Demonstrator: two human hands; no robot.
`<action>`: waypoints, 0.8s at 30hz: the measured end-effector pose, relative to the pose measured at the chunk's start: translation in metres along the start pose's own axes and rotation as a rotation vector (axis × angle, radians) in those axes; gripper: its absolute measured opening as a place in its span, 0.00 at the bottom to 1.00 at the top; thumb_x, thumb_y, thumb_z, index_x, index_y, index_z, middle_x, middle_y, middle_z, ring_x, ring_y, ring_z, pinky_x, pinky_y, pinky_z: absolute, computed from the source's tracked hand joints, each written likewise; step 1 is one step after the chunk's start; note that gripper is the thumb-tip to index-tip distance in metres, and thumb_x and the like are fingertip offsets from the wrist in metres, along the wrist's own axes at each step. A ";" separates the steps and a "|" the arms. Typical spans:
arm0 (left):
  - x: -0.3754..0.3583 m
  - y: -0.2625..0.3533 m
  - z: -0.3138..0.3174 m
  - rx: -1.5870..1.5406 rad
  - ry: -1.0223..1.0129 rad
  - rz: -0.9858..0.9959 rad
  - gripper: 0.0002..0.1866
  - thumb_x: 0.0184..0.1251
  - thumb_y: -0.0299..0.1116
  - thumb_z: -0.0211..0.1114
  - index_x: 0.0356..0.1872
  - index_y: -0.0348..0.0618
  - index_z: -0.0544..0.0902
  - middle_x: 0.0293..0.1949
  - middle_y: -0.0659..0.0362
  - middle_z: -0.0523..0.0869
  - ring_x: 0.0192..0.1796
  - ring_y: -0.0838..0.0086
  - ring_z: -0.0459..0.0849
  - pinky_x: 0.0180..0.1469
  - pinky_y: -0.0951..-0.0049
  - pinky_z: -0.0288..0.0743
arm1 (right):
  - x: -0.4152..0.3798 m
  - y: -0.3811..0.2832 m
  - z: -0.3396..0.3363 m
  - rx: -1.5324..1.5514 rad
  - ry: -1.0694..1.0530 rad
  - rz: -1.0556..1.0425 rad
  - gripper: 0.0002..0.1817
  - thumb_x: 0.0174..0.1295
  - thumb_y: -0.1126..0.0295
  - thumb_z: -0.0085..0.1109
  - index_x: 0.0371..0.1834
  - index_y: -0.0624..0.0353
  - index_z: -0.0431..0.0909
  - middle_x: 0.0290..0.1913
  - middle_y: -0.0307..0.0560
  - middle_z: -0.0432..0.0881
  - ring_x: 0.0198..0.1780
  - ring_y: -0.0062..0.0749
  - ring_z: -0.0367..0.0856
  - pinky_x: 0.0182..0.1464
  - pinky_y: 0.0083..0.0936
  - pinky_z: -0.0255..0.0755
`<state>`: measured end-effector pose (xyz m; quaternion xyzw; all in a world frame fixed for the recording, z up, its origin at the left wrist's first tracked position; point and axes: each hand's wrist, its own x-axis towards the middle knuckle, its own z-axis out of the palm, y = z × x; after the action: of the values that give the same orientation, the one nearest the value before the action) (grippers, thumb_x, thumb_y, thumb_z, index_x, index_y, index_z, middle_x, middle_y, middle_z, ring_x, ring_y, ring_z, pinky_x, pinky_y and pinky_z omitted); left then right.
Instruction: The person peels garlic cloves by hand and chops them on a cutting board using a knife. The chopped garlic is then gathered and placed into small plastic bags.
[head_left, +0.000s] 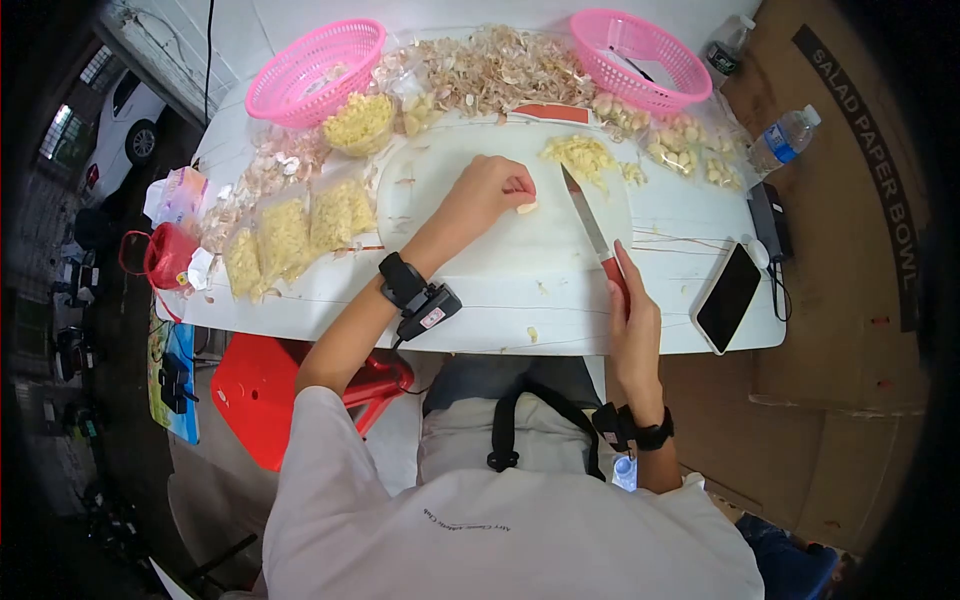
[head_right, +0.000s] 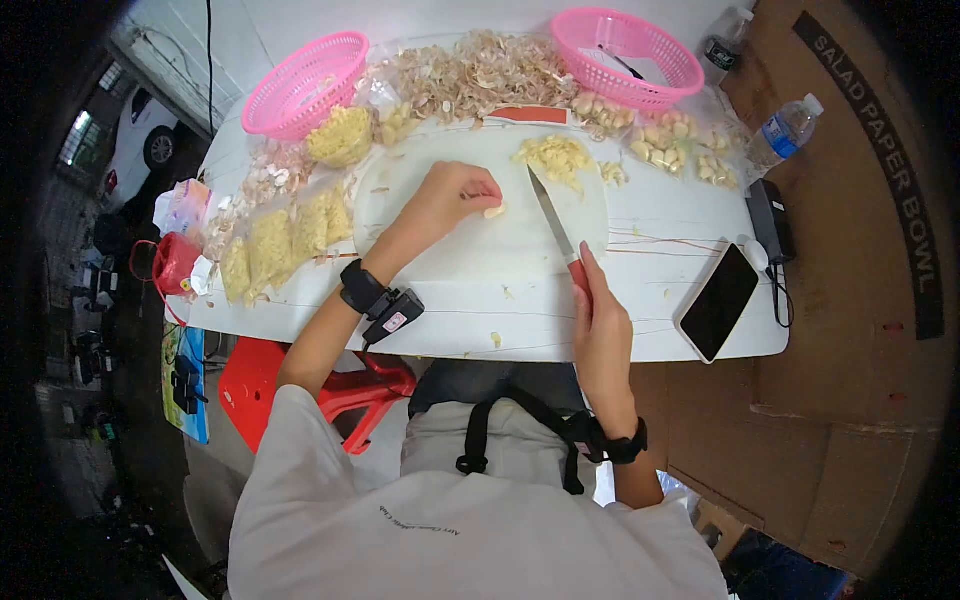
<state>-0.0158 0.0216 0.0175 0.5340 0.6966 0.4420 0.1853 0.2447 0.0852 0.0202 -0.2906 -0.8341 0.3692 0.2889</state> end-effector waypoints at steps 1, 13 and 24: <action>0.000 -0.001 0.001 -0.007 0.054 0.038 0.08 0.55 0.28 0.74 0.34 0.35 0.86 0.27 0.55 0.87 0.33 0.75 0.86 0.38 0.76 0.78 | -0.003 0.000 0.003 -0.066 -0.007 0.028 0.24 0.72 0.77 0.50 0.71 0.54 0.69 0.49 0.62 0.84 0.49 0.51 0.85 0.50 0.33 0.76; -0.005 0.000 0.011 0.004 0.031 -0.014 0.09 0.54 0.25 0.74 0.36 0.33 0.86 0.27 0.55 0.85 0.31 0.74 0.83 0.37 0.74 0.77 | 0.001 -0.010 0.011 -0.231 -0.035 -0.061 0.27 0.69 0.77 0.53 0.72 0.47 0.69 0.43 0.51 0.84 0.39 0.47 0.83 0.42 0.35 0.76; -0.011 -0.001 0.015 0.038 0.100 0.058 0.09 0.56 0.25 0.73 0.37 0.34 0.87 0.30 0.52 0.86 0.32 0.69 0.84 0.37 0.72 0.78 | 0.002 -0.010 0.020 -0.285 -0.078 -0.075 0.27 0.69 0.76 0.54 0.72 0.47 0.69 0.38 0.49 0.83 0.35 0.46 0.82 0.37 0.36 0.75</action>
<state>-0.0014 0.0176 0.0061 0.5347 0.6974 0.4600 0.1271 0.2267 0.0720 0.0177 -0.2828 -0.8989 0.2471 0.2255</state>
